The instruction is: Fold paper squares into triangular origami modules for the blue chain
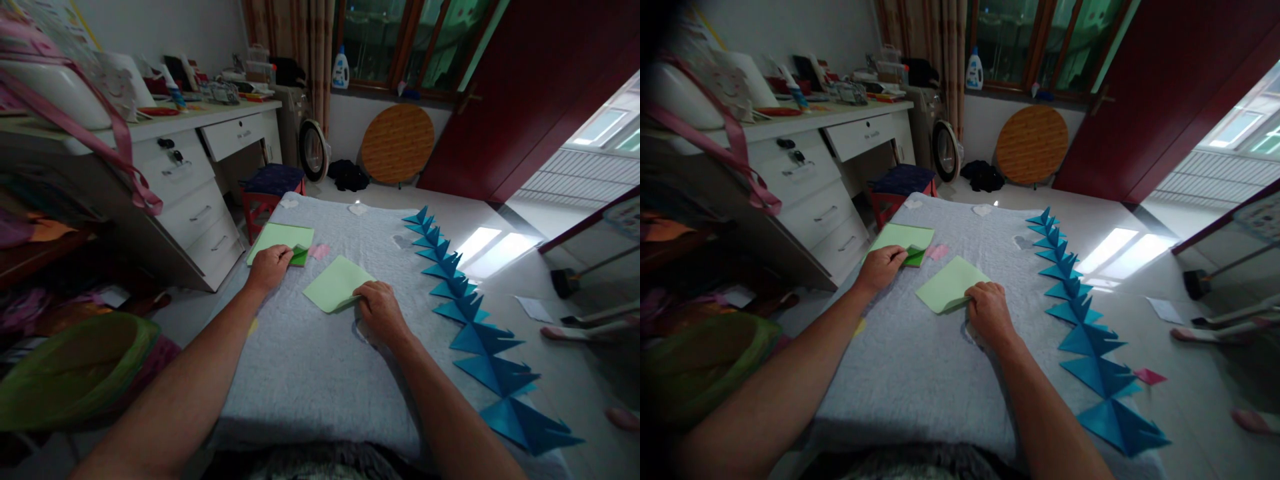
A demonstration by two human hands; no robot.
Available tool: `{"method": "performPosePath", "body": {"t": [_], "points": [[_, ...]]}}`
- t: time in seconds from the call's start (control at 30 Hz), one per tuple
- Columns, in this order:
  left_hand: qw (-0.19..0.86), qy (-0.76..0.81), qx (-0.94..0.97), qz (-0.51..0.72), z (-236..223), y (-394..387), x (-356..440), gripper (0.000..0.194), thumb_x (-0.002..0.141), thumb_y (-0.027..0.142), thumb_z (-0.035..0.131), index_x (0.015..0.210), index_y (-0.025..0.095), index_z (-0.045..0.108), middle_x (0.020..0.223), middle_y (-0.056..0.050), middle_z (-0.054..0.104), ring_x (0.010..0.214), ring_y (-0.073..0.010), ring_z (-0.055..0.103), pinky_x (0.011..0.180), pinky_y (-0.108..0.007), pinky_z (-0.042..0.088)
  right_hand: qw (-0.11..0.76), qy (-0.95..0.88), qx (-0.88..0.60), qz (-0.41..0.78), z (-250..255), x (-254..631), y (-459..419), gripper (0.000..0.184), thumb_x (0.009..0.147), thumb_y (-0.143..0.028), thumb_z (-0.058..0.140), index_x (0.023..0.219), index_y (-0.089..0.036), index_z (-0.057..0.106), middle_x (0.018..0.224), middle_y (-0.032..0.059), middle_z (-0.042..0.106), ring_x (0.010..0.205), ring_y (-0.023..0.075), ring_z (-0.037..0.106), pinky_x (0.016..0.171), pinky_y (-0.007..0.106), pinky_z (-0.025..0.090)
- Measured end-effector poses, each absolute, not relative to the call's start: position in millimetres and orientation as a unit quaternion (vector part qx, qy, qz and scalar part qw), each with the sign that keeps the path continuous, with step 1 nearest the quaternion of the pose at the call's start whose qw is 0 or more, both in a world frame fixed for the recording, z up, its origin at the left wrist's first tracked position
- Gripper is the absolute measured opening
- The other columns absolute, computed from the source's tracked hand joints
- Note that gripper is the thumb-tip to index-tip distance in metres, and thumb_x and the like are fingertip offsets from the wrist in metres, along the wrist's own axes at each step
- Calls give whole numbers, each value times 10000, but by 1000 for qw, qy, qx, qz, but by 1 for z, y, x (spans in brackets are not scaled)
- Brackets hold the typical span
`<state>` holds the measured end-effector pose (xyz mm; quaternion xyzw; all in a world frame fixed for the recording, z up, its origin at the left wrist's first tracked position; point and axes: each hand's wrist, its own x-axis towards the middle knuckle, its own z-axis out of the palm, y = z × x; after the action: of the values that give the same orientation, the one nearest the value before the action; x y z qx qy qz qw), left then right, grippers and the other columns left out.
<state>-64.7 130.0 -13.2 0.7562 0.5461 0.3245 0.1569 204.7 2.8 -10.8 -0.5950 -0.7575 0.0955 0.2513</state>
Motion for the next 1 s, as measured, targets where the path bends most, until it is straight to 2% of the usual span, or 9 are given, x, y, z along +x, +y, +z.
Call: {"method": "performPosePath", "body": {"t": [0.23,0.4,0.63,1.0], "points": [[180,519,767,333,-10,127,-66,202,832,310,554,759,187,697,852,-70,691,818,-211,636,801,-321,479,247,-758,-595,99,-12,205,3,278,780,-55,500,887,-164,733,901,85,730,886,235,628,886,358,392],[215,541,741,335,-10,128,-67,139,790,298,603,739,192,675,802,-49,679,750,-198,615,739,-316,477,244,-759,-595,99,-12,206,3,270,786,-60,506,888,-164,733,892,82,727,880,232,627,880,353,397],[242,556,722,332,-12,131,-70,201,799,338,572,767,188,702,763,-32,720,701,-188,620,723,-300,478,241,-762,-593,101,-12,206,4,264,798,-63,502,884,-167,728,890,79,722,871,223,619,877,344,399],[241,559,722,328,-13,131,-71,263,795,352,552,789,168,740,797,-70,747,749,-220,654,722,-317,474,231,-765,-592,102,-12,207,4,271,800,-60,495,887,-173,725,877,74,710,866,216,611,866,330,398]]}}
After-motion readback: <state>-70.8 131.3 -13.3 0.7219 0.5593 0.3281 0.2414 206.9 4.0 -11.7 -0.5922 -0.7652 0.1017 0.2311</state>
